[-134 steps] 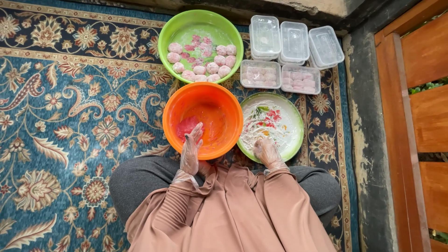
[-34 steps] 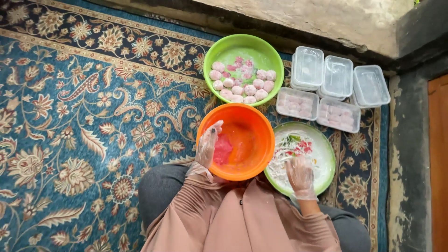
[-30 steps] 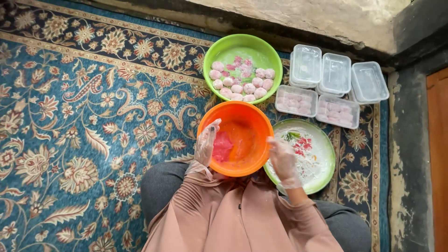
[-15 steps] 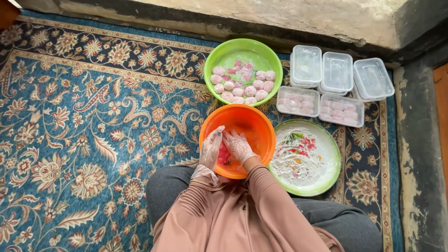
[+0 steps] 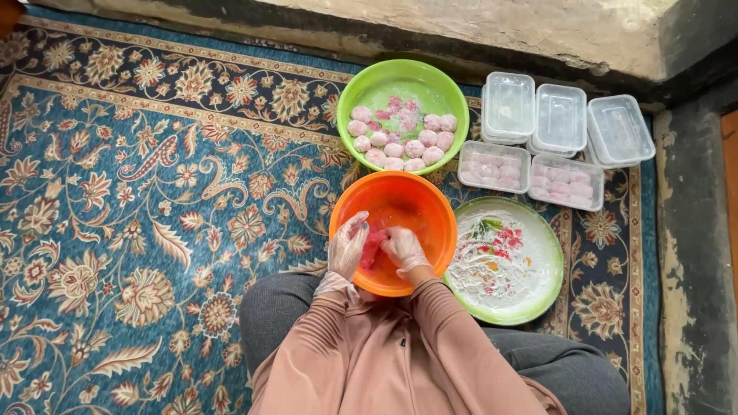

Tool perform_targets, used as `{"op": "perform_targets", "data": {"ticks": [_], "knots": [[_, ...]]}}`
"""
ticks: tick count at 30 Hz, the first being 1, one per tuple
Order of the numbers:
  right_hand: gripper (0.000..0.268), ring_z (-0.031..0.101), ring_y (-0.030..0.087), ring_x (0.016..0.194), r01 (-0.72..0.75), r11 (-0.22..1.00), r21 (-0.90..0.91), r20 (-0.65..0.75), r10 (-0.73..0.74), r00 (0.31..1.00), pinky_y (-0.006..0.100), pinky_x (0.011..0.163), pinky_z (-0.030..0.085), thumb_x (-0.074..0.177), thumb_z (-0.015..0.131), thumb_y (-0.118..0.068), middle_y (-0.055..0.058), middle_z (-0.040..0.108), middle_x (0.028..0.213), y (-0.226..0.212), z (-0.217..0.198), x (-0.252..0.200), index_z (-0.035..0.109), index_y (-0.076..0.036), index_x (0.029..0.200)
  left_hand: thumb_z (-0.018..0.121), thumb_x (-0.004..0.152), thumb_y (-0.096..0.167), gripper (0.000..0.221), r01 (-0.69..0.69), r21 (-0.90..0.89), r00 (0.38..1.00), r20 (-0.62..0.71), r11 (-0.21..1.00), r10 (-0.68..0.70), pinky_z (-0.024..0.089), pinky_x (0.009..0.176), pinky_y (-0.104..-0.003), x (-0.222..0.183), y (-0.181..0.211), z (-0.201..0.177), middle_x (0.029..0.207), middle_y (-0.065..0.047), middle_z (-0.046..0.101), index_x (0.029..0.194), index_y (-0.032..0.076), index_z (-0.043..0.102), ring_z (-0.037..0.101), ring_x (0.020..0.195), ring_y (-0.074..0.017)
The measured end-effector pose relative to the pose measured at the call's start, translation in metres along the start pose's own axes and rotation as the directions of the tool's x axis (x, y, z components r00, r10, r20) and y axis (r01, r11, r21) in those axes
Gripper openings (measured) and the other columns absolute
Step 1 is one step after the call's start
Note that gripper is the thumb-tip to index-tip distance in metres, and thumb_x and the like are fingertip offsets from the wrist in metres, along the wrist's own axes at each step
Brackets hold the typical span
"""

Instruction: A person wearing gloves sits on the floor and rolls pink dough into small balls, placing them into various bowls and plastic containers.

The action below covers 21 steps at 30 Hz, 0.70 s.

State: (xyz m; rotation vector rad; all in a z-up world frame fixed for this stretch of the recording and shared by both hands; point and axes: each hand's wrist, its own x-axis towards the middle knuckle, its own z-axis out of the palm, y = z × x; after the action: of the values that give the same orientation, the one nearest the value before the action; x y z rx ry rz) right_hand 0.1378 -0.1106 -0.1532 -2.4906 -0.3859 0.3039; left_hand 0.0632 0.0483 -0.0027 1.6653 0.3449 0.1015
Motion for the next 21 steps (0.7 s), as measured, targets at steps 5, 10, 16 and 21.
{"op": "perform_targets", "data": {"ticks": [5,10,16,21], "knots": [[0.053,0.073,0.027,0.092,-0.463,0.699,0.545,0.447,0.225,0.866,0.040,0.071,0.066,0.070,0.071,-0.006,0.014,0.074,0.104,-0.043,-0.074,-0.020,0.071,-0.011,0.123,0.068,0.099,0.025,0.035,-0.011,-0.149,0.999,-0.032,0.989,0.006,0.049,0.107,-0.042,0.004,-0.018,0.001,0.136,-0.014,0.067,0.131,0.012,0.071,0.061,0.126,-0.0315],[0.073,0.061,0.035,0.123,0.137,0.987,-0.085,0.246,-0.113,0.963,0.048,0.103,0.057,0.076,0.082,-0.035,0.009,0.061,0.129,-0.049,-0.053,-0.030,0.054,-0.033,0.143,0.071,0.097,0.022,0.035,-0.041,-0.135,0.999,-0.033,0.990,0.037,0.049,0.107,-0.043,0.003,-0.028,0.003,0.134,-0.017,0.067,0.129,0.009,0.071,0.062,0.125,-0.0325],[0.043,0.068,0.031,0.106,0.150,0.968,-0.203,0.020,-0.150,0.989,0.045,0.088,0.061,0.080,0.076,-0.041,0.004,0.064,0.116,-0.004,0.027,-0.007,0.062,-0.033,0.119,0.072,0.095,0.026,0.038,-0.020,-0.092,1.000,-0.001,0.996,0.020,0.051,0.106,-0.041,0.005,-0.027,0.007,0.134,-0.014,0.068,0.131,0.012,0.070,0.064,0.124,-0.0305],[0.011,0.071,0.030,0.080,0.159,0.963,-0.219,-0.141,-0.192,0.971,0.045,0.072,0.061,0.077,0.066,-0.022,0.008,0.063,0.078,0.009,0.038,0.010,0.062,-0.020,0.087,0.073,0.095,0.027,0.039,-0.028,-0.086,1.000,-0.004,0.996,0.028,0.052,0.105,-0.040,0.007,-0.026,0.008,0.132,-0.014,0.069,0.131,0.011,0.070,0.064,0.123,-0.0290]]}}
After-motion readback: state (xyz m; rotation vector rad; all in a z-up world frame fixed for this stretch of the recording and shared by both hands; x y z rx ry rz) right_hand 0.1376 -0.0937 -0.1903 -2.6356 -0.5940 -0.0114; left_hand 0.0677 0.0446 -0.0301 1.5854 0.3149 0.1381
